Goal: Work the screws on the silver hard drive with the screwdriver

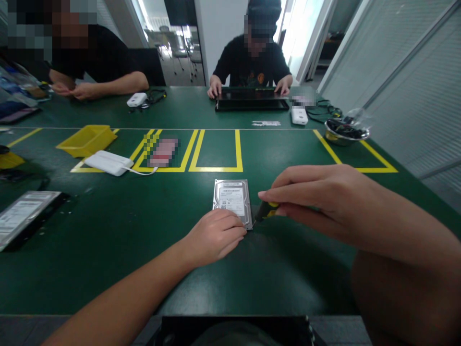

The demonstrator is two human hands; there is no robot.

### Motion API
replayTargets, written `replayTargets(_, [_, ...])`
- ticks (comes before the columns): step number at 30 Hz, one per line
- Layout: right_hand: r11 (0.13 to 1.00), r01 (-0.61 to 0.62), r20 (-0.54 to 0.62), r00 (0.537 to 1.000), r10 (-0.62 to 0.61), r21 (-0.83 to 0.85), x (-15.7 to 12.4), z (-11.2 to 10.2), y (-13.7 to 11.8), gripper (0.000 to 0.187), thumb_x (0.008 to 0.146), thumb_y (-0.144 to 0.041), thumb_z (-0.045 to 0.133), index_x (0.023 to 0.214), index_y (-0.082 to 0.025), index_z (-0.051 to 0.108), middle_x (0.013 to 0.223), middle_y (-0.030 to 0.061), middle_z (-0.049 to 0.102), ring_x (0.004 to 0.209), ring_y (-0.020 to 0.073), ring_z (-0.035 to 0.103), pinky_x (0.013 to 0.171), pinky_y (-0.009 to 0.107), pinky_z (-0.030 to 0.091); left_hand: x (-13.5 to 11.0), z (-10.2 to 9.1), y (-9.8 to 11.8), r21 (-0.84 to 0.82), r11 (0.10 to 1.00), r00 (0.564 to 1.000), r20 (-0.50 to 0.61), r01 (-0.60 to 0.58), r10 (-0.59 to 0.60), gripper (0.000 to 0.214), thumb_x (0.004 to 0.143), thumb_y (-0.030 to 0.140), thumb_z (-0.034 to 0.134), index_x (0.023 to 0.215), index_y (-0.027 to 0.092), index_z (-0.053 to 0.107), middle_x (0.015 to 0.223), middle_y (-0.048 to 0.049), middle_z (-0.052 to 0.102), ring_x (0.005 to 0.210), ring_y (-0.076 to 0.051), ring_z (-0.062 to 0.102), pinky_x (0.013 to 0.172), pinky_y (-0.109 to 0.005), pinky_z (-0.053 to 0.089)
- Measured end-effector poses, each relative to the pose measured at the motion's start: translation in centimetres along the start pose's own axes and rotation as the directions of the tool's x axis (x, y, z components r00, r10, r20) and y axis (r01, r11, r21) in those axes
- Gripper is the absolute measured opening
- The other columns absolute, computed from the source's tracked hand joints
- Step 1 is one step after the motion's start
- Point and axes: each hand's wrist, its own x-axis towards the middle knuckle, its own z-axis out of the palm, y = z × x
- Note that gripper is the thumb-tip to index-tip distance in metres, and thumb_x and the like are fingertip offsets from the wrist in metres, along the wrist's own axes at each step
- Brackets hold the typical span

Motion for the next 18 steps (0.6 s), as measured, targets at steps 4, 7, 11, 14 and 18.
replayTargets(4, [0.994,-0.048,0.004,0.999,0.049,-0.094,0.1,0.4,-0.3,0.015,0.093,-0.028,0.058,0.098,-0.018,0.069,0.087,0.003,0.066,0.071,0.013,0.058,0.064,0.025,0.038,0.0,0.1,-0.1,-0.004,1.0,1.0,0.003,-0.001,0.001,0.018,0.092,0.019,0.056,0.106,0.017,0.068,0.101,-0.0071,0.071,0.098,-0.021,0.065,0.085,-0.038,0.052])
replayTargets(7, [0.966,-0.131,-0.021,0.991,0.129,-0.221,0.6,1.0,-0.9,0.019,0.091,-0.034,0.058,0.083,-0.018,0.063,0.077,0.0024,0.063,0.062,0.0125,0.05,0.057,0.026,0.03,0.0,0.0,-0.1,0.0,1.0,1.0,-0.004,-0.007,0.007,0.017,0.092,0.019,0.057,0.105,0.017,0.067,0.101,-0.0067,0.071,0.096,-0.021,0.064,0.084,-0.038,0.052])
replayTargets(11, [0.871,-0.201,-0.071,0.979,0.19,-0.448,1.5,2.0,-1.8,0.036,0.095,-0.043,0.048,0.07,-0.018,0.059,0.064,0.0026,0.058,0.054,0.0127,0.043,0.054,0.03,0.02,0.1,0.0,0.0,-0.002,1.0,1.0,0.001,0.001,-0.001,0.018,0.092,0.019,0.057,0.105,0.017,0.068,0.101,-0.0065,0.071,0.097,-0.022,0.064,0.085,-0.039,0.053])
replayTargets(14, [0.819,-0.224,-0.066,0.973,0.223,-0.528,1.8,2.6,-2.3,0.046,0.097,-0.047,0.041,0.066,-0.018,0.06,0.059,0.0042,0.058,0.052,0.0139,0.046,0.054,0.031,0.016,0.1,0.0,0.0,-0.01,1.0,1.0,0.002,0.009,-0.009,0.02,0.092,0.019,0.056,0.106,0.018,0.069,0.102,-0.0071,0.071,0.097,-0.022,0.063,0.086,-0.04,0.053])
replayTargets(18, [0.76,-0.272,-0.126,0.961,0.246,-0.591,1.7,3.1,-2.8,0.05,0.096,-0.051,0.041,0.063,-0.018,0.06,0.055,0.0059,0.059,0.049,0.0164,0.05,0.053,0.031,0.014,0.1,0.1,0.0,-0.011,1.0,1.0,-0.021,0.005,-0.005,0.02,0.091,0.019,0.056,0.105,0.018,0.07,0.098,-0.0066,0.071,0.092,-0.022,0.063,0.083,-0.04,0.054])
